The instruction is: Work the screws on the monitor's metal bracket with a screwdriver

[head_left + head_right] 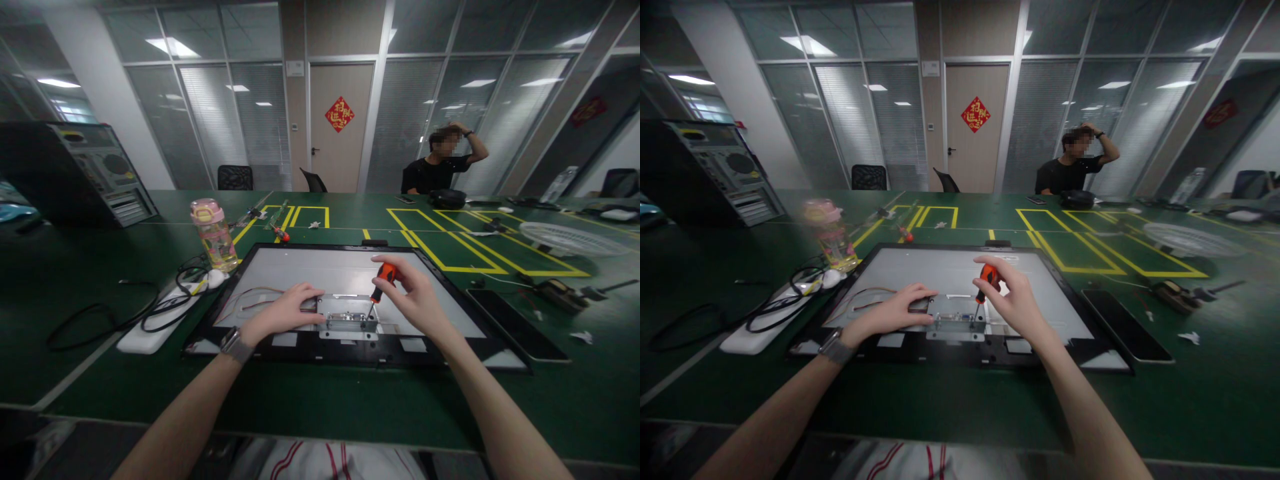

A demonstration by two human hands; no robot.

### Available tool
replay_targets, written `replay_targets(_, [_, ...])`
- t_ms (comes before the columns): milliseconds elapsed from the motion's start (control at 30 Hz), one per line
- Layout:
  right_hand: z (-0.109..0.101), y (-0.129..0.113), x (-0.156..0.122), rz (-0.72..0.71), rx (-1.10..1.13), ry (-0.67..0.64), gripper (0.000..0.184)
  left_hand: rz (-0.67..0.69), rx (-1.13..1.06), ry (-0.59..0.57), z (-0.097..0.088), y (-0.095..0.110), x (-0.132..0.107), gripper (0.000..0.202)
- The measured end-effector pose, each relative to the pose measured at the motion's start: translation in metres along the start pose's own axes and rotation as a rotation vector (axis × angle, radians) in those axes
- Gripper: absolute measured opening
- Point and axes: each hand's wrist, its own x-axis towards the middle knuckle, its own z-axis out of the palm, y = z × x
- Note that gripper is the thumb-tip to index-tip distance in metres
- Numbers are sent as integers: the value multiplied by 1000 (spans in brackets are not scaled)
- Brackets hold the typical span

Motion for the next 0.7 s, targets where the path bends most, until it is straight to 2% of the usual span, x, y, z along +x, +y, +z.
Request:
replay_targets(200, [0,-5,-1,47,173,-88,28,9,-9,6,-1,0,0,57])
replay_targets(367, [-1,-3,0,52,85,-70,22,-3,3,0,-1,2,0,57])
replay_targets(567, [-2,-5,0,52,162,-106,34,3,15,0,0,0,0,57])
replay_targets(700, [-2,-3,0,7,58,-73,29,7,22,-1,0,-1,0,58])
